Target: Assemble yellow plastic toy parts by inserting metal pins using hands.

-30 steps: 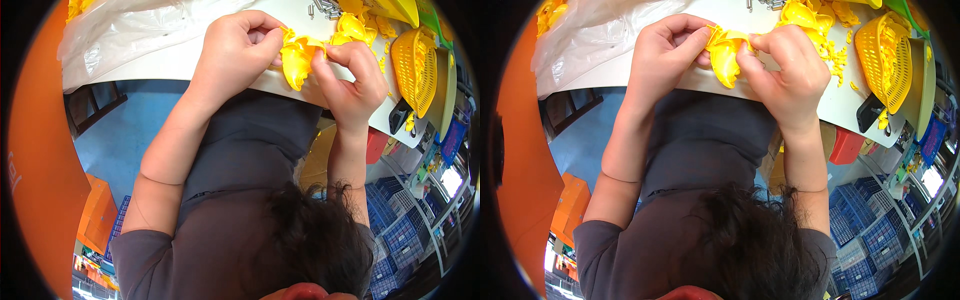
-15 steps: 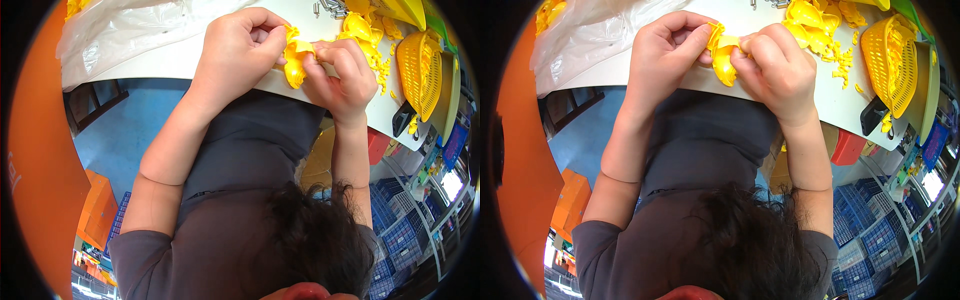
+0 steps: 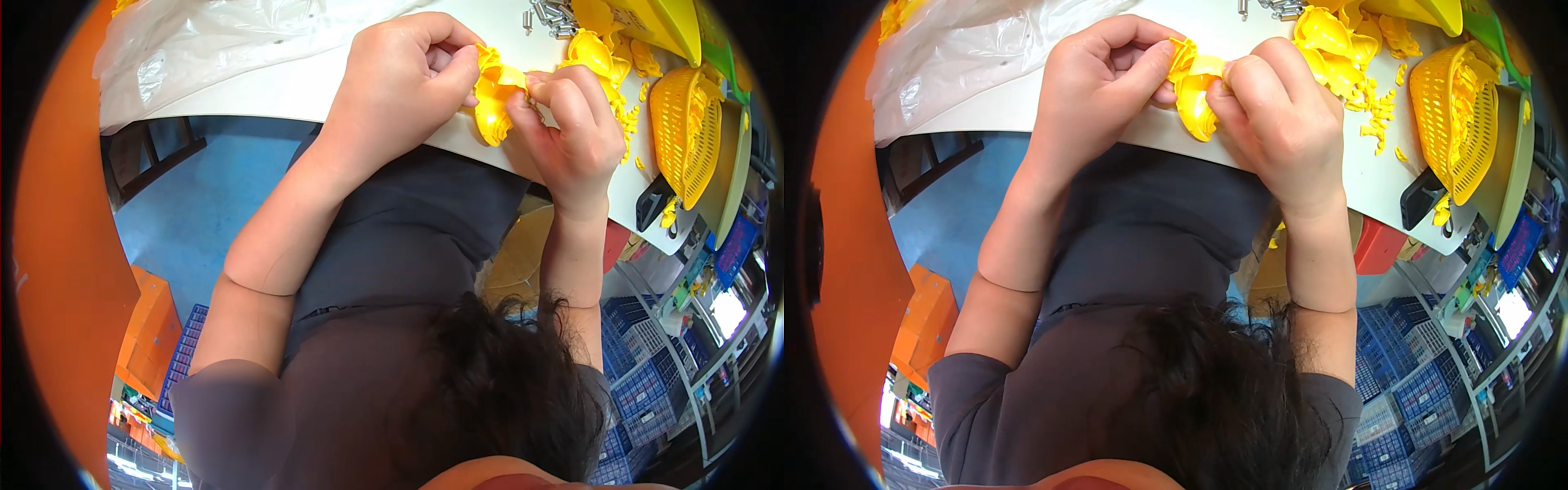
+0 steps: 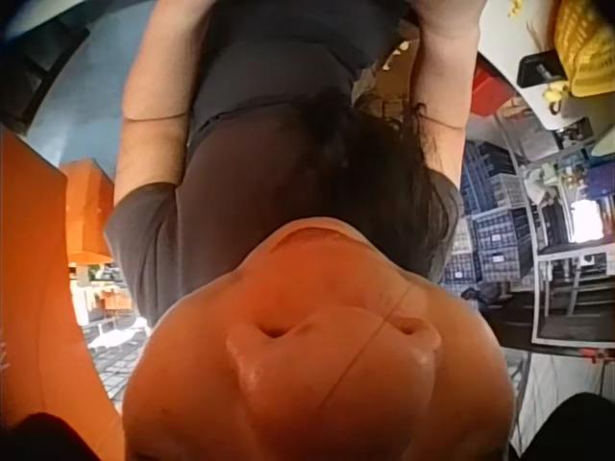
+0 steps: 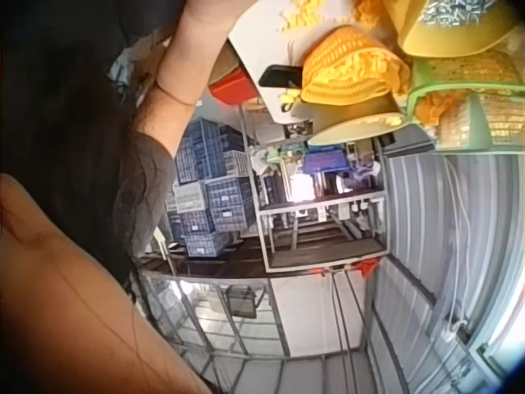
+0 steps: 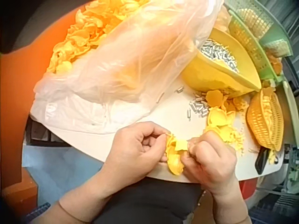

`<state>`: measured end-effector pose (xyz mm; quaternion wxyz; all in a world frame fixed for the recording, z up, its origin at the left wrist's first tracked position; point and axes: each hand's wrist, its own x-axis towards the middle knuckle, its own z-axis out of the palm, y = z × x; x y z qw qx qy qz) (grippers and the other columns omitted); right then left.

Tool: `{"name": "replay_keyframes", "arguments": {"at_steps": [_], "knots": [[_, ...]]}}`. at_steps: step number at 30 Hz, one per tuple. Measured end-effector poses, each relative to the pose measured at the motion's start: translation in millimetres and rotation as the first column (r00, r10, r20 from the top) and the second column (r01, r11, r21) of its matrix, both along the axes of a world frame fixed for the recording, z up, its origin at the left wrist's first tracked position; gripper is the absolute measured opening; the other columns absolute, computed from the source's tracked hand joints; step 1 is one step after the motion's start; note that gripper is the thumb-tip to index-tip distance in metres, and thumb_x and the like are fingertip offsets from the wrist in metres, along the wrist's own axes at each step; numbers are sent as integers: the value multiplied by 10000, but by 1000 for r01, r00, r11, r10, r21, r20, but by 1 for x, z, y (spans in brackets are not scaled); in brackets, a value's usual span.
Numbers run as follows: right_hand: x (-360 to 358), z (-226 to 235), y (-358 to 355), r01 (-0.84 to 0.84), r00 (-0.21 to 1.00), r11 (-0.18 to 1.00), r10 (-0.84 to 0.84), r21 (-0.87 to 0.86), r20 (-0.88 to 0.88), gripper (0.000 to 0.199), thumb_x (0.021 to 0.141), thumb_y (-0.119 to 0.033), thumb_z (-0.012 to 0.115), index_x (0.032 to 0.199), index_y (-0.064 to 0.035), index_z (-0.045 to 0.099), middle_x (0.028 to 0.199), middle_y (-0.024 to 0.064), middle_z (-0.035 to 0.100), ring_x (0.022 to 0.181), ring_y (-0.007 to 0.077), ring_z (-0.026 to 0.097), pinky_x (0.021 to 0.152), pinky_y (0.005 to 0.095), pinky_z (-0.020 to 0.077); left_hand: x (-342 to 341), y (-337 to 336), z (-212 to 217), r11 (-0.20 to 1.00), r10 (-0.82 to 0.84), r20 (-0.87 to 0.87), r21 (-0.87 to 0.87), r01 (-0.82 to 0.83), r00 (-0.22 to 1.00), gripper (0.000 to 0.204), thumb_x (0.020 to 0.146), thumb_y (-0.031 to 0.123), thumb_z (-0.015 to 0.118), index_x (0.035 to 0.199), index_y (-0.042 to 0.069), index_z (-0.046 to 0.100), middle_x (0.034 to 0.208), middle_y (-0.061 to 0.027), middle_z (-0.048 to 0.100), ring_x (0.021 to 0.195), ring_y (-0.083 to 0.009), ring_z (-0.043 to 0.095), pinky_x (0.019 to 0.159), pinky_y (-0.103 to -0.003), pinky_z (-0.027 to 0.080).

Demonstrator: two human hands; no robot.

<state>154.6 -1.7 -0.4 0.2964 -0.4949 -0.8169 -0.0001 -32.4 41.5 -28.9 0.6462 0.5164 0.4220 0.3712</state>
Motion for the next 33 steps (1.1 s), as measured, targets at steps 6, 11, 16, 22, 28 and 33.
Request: {"name": "replay_keyframes", "arguments": {"at_steps": [6,11,16,22,28,33], "knots": [[-3,4,-2,11,1000,1000,-10,-9,21,299,692,35,802,871,-50,579,777,91,613,680,235,652,579,307,533,0,-1,-4,986,3,-164,165,25,986,149,950,52,607,1017,-65,670,841,-64,707,702,-70,668,642,-192,531],[-7,17,-1,38,997,993,-29,-108,76,264,689,13,788,839,-40,578,799,90,593,676,257,628,590,322,523,1,-1,-4,978,6,-179,207,31,984,138,932,33,603,1006,-60,673,833,-61,705,679,-78,679,611,-184,524],[-17,24,0,59,990,980,-32,-193,139,189,782,-41,709,822,-74,527,817,104,513,644,304,616,577,392,514,0,-1,-8,974,21,-173,227,19,985,130,928,28,602,996,-57,674,828,-60,703,685,-80,683,618,-184,533],[-15,4,-5,120,993,982,-116,-147,38,192,778,-14,726,861,-50,557,937,95,626,728,293,661,628,365,547,1,-2,-8,975,28,-151,221,6,988,121,926,23,604,988,-54,673,833,-60,701,689,-81,684,626,-187,544],[-8,-2,-5,57,998,997,-58,-54,-12,299,757,39,772,941,-50,554,923,116,707,754,259,681,638,304,553,8,-3,-15,951,147,-43,282,-129,988,63,793,38,671,801,-21,691,706,-119,661,608,-191,646,587,-291,524],[-7,1,-4,36,999,996,-36,-82,2,286,749,39,778,925,-41,568,923,114,706,732,249,677,623,297,545,0,-2,-8,958,33,-169,288,17,985,118,926,14,603,985,-62,671,846,-63,698,702,-84,688,626,-187,547]]}}
